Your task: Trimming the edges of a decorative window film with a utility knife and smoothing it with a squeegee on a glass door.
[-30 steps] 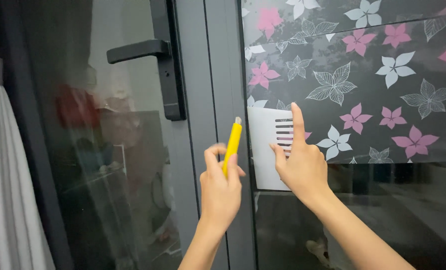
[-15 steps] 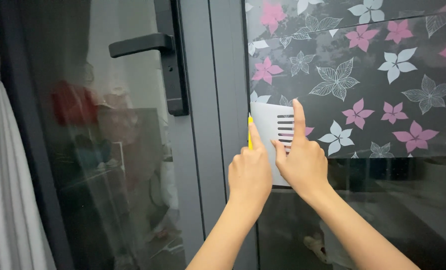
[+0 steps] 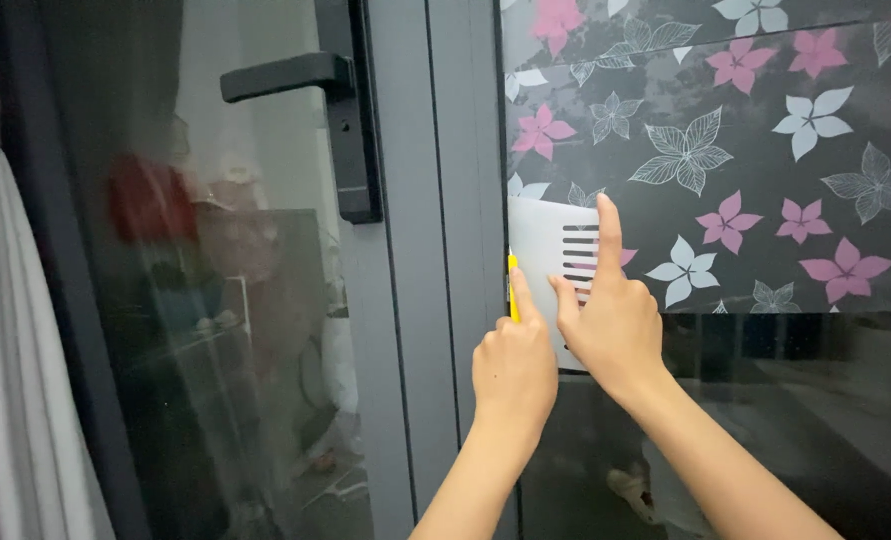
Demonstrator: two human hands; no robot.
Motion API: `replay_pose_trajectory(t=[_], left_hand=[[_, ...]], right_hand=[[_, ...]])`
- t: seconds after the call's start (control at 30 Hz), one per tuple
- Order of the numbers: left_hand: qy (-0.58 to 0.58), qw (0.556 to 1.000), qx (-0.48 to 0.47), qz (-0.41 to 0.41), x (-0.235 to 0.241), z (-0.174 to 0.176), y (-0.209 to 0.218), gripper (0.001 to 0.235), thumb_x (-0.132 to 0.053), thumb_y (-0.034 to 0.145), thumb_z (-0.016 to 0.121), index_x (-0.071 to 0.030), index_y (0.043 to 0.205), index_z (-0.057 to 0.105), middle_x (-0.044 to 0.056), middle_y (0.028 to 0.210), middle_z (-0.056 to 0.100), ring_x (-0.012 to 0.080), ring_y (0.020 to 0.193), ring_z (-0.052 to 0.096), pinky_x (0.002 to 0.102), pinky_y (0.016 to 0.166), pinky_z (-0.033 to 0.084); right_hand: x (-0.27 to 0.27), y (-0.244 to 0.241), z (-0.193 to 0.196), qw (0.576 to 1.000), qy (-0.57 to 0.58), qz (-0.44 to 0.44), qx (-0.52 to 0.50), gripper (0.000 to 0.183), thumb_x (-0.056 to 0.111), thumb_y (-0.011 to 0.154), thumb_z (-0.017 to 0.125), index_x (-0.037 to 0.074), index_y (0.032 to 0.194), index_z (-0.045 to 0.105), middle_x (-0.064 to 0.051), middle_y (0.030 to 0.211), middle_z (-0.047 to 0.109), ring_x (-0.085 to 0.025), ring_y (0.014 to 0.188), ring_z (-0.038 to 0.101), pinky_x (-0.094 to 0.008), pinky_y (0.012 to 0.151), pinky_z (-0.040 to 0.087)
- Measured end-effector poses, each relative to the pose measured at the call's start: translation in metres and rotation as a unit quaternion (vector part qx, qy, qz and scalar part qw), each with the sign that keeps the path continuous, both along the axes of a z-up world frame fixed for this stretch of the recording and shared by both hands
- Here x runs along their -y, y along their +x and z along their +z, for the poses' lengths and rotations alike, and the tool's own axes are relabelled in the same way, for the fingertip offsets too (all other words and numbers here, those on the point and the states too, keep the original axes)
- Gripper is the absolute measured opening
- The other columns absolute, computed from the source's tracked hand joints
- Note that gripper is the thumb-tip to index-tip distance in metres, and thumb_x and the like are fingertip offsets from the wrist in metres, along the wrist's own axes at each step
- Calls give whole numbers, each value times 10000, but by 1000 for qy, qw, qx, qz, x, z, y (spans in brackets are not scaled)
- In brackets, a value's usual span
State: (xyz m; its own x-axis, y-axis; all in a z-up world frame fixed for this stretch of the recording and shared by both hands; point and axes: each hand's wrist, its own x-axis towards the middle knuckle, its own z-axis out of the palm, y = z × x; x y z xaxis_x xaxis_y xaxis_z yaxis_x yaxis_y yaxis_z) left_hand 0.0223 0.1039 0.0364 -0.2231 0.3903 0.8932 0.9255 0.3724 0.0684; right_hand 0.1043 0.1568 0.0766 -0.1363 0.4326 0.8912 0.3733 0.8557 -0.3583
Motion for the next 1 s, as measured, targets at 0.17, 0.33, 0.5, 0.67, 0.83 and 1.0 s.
replay_pose_trajectory(t=[0.17, 0.33, 0.5, 0.67, 0.83, 1.0], left_hand=[[-2, 1000, 21, -12, 10, -1, 2, 710, -31, 863, 735, 57, 1508, 451, 258, 793, 745, 358, 682, 783, 418, 585, 642], [-20, 999, 39, -16, 8, -11, -2, 712, -51, 882, 702, 40, 1531, 423, 256, 774, 741, 358, 671, 778, 416, 579, 639], [-30, 998, 58, -10, -5, -25, -13, 689, -88, 945, 613, -6, 1576, 349, 144, 609, 629, 285, 503, 649, 397, 483, 570], [-8, 998, 57, 10, -20, -46, -24, 707, -75, 935, 530, -70, 1607, 311, 39, 452, 412, 245, 341, 447, 397, 352, 437], [-46, 996, 78, 12, -10, -44, -13, 706, -94, 971, 561, -47, 1616, 277, 63, 502, 511, 258, 384, 557, 400, 411, 516], [-61, 994, 85, 18, -12, -60, -15, 716, -114, 971, 568, -73, 1622, 272, 77, 548, 540, 271, 437, 550, 408, 420, 492]], right_hand=[[-1, 1, 1, 1000, 4, 9, -4, 901, 289, 944, 696, 223, 1662, 156, -312, 835, 731, -509, 749, 739, -500, 642, 586], [-1, 2, -1, 1000, 3, 5, -7, 908, 298, 940, 704, 217, 1663, 160, -301, 827, 734, -494, 732, 744, -491, 627, 588], [-2, 2, 6, 999, -49, 19, 12, 885, 290, 941, 646, 265, 1657, 127, -203, 687, 663, -436, 628, 671, -473, 621, 546], [-8, 2, 6, 997, -67, 12, 48, 877, 294, 950, 571, 285, 1666, 66, -74, 454, 486, -318, 415, 489, -435, 493, 443], [-11, 0, 3, 998, -28, 8, 47, 868, 282, 962, 585, 266, 1666, 76, -83, 471, 497, -332, 418, 491, -440, 470, 446], [-12, 0, 1, 998, -22, 0, 52, 873, 279, 965, 582, 271, 1666, 62, -89, 465, 495, -349, 424, 489, -448, 467, 437]])
